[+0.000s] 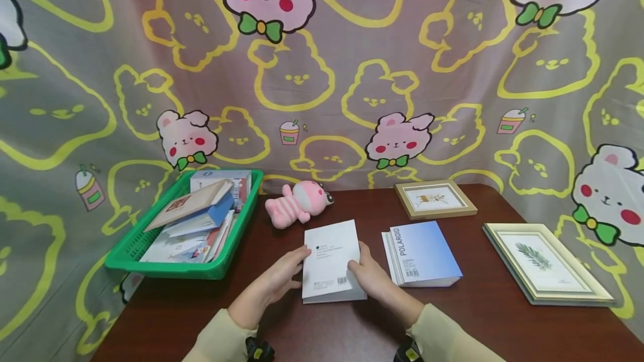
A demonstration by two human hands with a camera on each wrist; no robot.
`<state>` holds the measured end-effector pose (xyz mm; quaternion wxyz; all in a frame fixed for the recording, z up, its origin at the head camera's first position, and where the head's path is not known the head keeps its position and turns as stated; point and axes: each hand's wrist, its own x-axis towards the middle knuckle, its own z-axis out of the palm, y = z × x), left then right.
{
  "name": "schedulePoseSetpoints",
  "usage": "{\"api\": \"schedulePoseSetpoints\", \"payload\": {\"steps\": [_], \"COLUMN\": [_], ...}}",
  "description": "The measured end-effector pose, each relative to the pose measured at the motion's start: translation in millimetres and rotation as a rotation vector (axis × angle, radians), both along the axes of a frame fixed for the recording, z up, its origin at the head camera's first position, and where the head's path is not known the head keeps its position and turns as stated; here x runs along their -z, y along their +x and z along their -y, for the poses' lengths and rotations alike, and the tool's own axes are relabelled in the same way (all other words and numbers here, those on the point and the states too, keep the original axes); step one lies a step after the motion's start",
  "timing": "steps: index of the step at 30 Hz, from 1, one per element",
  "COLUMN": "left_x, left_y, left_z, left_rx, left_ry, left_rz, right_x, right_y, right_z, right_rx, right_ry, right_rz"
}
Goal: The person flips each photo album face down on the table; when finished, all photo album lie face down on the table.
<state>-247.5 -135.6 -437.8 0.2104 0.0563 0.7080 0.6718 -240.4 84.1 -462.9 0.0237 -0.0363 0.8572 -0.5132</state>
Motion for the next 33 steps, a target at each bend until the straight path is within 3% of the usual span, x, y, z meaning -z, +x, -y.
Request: {"api": "schedulePoseSetpoints", "payload": {"steps": [13, 25, 29, 33], "left_x": [-2.6, -2.6, -2.7, -5.9], "left_y": [1.7, 3.7, -0.1, -10.8], "left_z": [-0.5, 0.3, 0.8, 1.4], "left_rx": [-0.029, 0.002, 0.052, 0.142], "left_ry": [-0.068, -0.254, -0.346, -0.508], "left_rz": [-0.003, -0.081, -0.149, -0.277], "right_x": [2.6, 2.8, 2.9, 2.5], "right_y": [1.7, -1.2, -4.5, -10.3], "right_z": [2.0, 1.0, -0.9, -3.3], "right_rx": [0.001, -0.005, -0.023, -0.054], "right_ry": [0.017, 0.064, 0.077, 0.097], "right_rz": [-0.007, -0.046, -0.074, -0.081]}}
